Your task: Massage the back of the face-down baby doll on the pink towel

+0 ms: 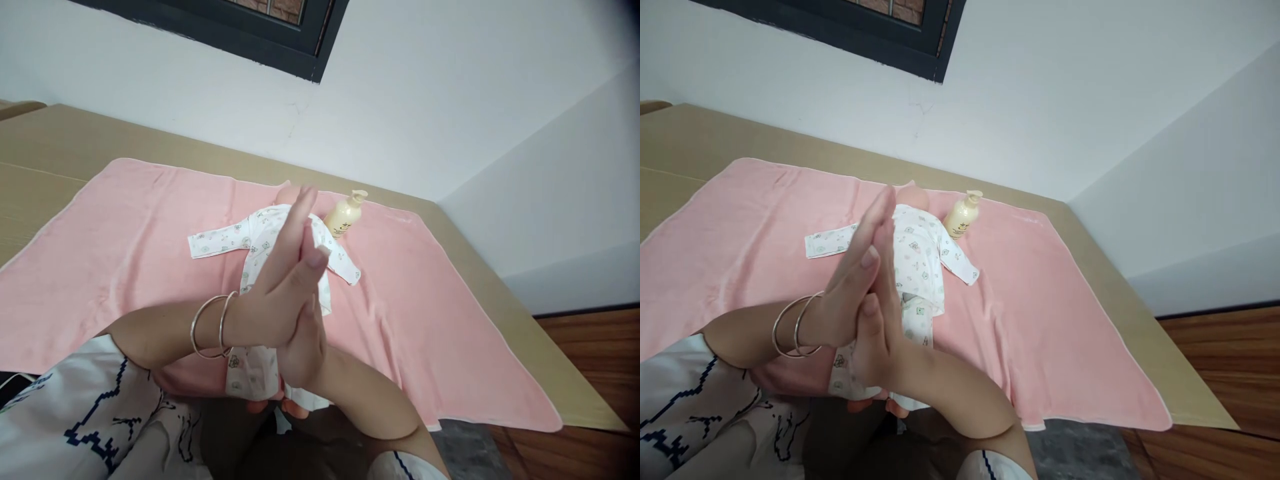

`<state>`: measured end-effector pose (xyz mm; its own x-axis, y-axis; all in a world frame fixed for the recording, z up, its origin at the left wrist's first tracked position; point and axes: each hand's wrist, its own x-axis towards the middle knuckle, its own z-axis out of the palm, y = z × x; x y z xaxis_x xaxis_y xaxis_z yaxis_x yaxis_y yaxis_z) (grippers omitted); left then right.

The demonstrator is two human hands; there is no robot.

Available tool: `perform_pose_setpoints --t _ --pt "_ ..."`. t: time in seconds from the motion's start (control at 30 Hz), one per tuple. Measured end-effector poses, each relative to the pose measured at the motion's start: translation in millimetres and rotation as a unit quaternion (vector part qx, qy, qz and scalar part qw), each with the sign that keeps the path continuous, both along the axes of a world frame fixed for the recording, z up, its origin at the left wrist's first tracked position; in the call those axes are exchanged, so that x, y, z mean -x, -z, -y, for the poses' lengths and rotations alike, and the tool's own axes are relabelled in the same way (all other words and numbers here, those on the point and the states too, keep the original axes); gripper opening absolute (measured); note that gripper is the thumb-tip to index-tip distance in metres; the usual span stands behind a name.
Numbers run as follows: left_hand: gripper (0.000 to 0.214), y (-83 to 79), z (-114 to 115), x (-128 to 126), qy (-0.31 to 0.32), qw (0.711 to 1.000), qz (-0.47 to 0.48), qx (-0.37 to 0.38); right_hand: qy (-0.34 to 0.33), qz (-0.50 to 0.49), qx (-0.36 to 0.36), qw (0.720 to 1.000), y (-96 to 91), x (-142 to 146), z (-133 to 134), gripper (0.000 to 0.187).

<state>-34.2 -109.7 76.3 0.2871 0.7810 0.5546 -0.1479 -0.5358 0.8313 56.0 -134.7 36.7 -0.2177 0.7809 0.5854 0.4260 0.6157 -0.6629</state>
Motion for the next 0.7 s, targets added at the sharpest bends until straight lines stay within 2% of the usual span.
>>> perform_pose_setpoints --t 0.1,0.23,0.3,0.37,0.47,0.53,0.6,0.7 --pt "0.048 -2.4 -3.7 0.8 -0.050 0.999 0.011 0.012 0.007 0.005 0.058 0.998 1.3 5.1 0.0 0.061" --pt "0.048 8.5 -5.4 -5.9 -0.076 0.996 -0.015 0.038 0.005 -0.023 0.103 0.994 -11.7 -3.9 -5.0 0.061" --pt "0.051 17.0 -0.6 -11.1 -0.050 0.997 -0.045 0.025 -0.014 -0.068 0.098 0.993 -21.8 -13.8 -9.5 0.058" --pt "0.059 25.2 7.4 -17.0 0.009 0.996 -0.081 -0.034 -0.019 -0.118 0.091 0.989 -29.9 -24.9 -16.4 0.055" --pt "0.078 34.1 18.3 -25.0 0.101 0.982 -0.110 -0.117 0.014 -0.152 0.088 0.984 -32.5 -38.3 -30.8 0.056" --pt "0.081 35.7 20.6 -27.5 0.124 0.981 -0.105 -0.104 0.048 -0.128 0.090 0.987 -28.4 -41.9 -39.8 0.057" --pt "0.076 33.2 18.8 -26.7 0.130 0.984 -0.105 -0.060 0.068 -0.108 0.085 0.988 -23.1 -40.7 -45.1 0.058" --pt "0.067 25.8 12.1 -21.9 0.130 0.986 -0.097 -0.031 0.069 -0.125 0.078 0.987 -18.0 -32.3 -43.0 0.056"
